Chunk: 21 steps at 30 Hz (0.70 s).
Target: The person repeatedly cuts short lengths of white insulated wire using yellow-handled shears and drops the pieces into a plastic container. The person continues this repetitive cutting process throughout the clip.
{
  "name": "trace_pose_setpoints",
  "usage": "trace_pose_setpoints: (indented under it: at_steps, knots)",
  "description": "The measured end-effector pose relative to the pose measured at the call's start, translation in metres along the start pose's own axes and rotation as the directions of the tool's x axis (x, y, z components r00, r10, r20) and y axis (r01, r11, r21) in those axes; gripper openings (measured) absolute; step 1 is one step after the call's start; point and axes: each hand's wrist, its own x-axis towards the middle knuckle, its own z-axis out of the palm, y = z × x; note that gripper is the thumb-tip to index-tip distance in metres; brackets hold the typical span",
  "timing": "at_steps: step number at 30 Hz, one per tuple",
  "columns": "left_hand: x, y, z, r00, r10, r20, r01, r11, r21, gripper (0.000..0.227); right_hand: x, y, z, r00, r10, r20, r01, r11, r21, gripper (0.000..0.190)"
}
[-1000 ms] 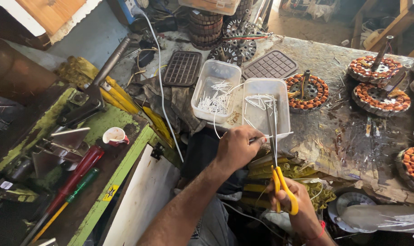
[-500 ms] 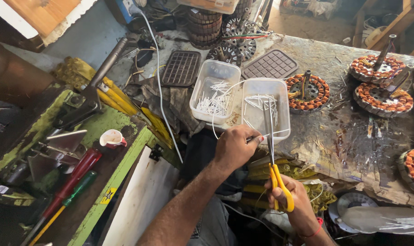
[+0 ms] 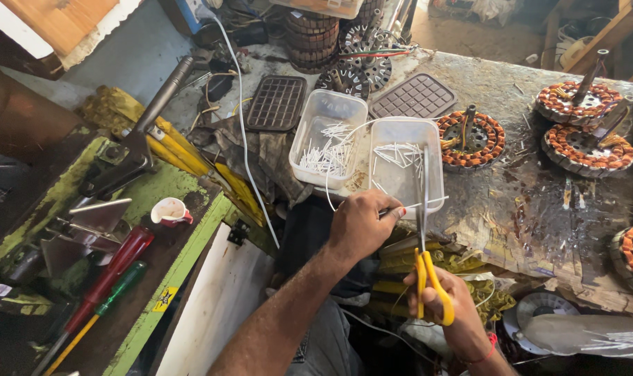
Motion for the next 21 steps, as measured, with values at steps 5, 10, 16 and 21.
trace_pose_setpoints:
  at_steps: [5, 10, 16, 21]
  knots:
    - [-0.001, 0.002, -0.003, 0.999, -0.013, 0.037, 0.013, 1.000, 0.023, 0.014, -0.004, -0.008, -0.006, 0.996, -0.086, 0.010, 0.086, 0.996, -0.020, 0.074]
    - [-0.002, 0.004, -0.004, 1.000, 0.001, 0.024, -0.001, 1.000, 0.023, 0.015, -0.005, -0.011, -0.008, 0.996, -0.081, 0.032, 0.083, 0.996, -0.040, 0.075]
    - [-0.003, 0.003, -0.003, 1.000, -0.005, 0.026, 0.005, 1.000, 0.021, 0.014, -0.003, -0.007, -0.011, 0.995, -0.091, 0.038, 0.093, 0.995, -0.032, 0.073]
    - [0.000, 0.001, -0.002, 1.000, -0.017, -0.012, 0.017, 1.000, 0.011, 0.014, 0.003, 0.020, -0.028, 0.997, -0.075, 0.003, 0.075, 0.997, 0.004, 0.072]
